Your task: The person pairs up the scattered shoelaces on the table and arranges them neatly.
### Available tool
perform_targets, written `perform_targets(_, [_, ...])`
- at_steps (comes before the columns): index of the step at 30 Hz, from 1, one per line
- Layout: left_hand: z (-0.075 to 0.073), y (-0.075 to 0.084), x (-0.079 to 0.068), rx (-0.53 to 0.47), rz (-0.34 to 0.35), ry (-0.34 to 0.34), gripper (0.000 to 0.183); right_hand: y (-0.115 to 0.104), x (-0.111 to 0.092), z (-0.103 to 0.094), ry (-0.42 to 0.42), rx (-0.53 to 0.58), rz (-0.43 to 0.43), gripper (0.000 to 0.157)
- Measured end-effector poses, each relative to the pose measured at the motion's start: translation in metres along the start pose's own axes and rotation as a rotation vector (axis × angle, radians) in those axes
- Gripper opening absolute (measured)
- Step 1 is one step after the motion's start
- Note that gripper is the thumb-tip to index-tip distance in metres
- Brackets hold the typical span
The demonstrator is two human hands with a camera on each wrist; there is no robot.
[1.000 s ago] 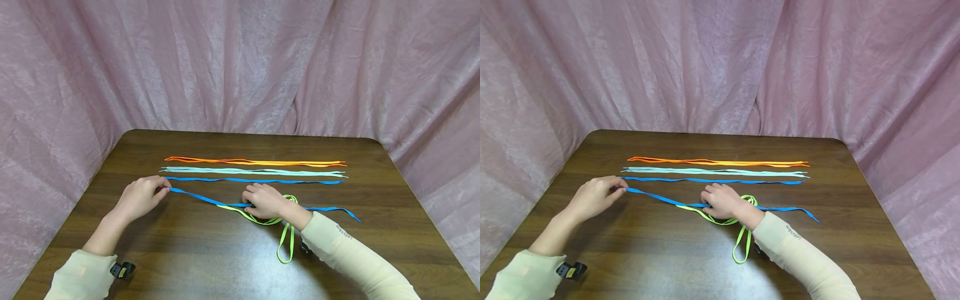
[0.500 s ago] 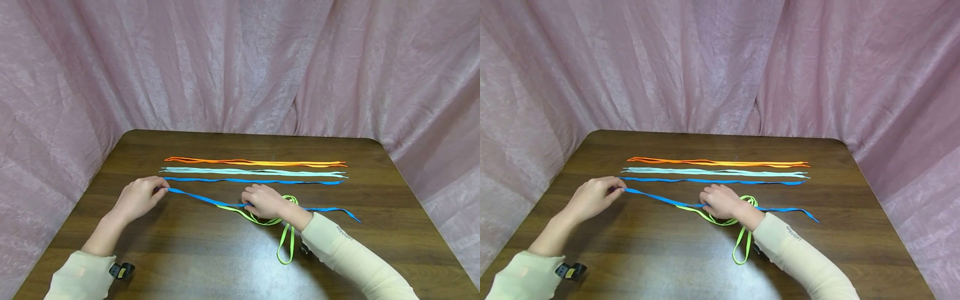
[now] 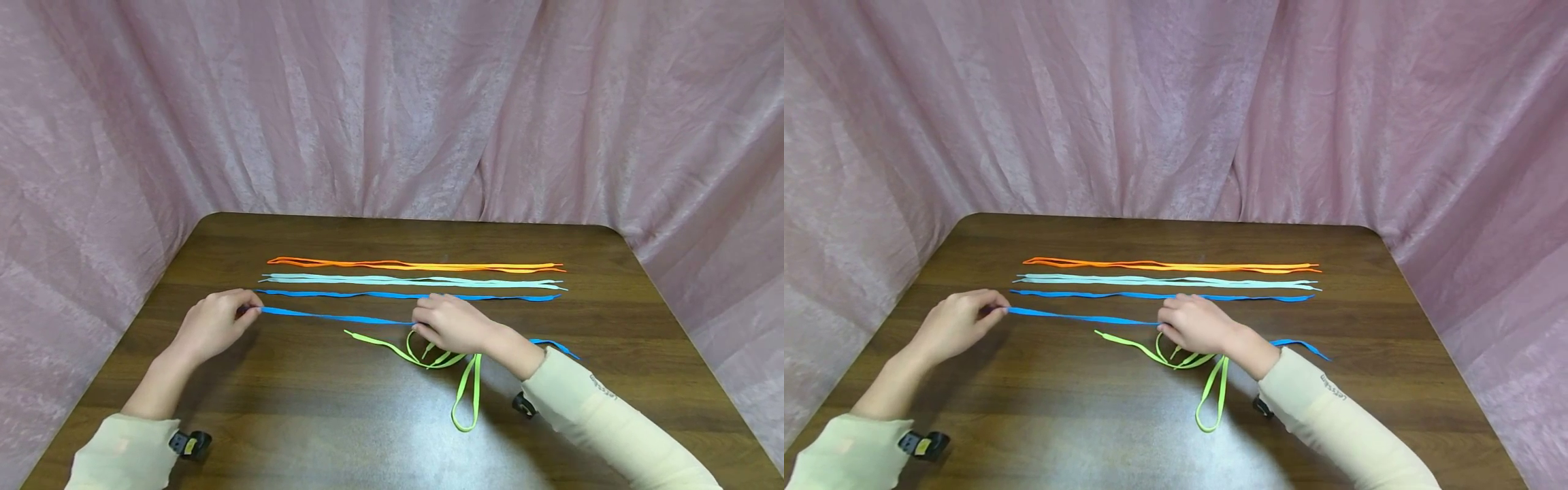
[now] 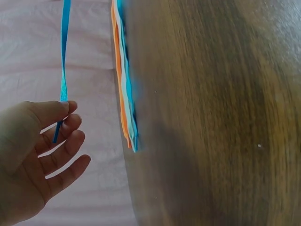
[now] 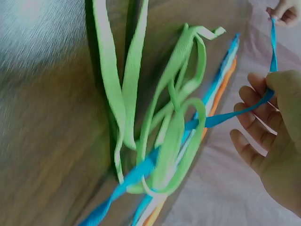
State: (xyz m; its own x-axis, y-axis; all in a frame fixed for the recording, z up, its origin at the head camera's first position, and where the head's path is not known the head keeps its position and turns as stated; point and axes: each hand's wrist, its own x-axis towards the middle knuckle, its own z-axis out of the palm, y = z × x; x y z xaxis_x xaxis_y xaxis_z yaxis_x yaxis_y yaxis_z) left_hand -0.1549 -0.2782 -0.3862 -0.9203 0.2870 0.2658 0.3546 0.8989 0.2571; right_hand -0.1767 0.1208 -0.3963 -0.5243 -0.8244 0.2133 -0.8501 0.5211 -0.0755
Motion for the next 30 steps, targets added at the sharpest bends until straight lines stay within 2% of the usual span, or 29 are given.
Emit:
perform_targets(10, [-0.004, -0.008, -0.002, 0.0, -0.023, 0.001, 0.004, 0.015, -0.026, -0.023, 0.013, 0.119, 0.062, 0.015])
perform_targets(21, [-0.004, -0.02, -0.005, 0.008, -0.05, -0.012, 0.004, 0.026, -0.054, -0.036, 0.023, 0.154, 0.15, 0.015])
perform_targets(30, [-0.004, -0.027, -0.007, 0.004, -0.077, -0.004, 0.004, 0.035, -0.075, -0.045, 0.091, 0.155, 0.172, 0.016])
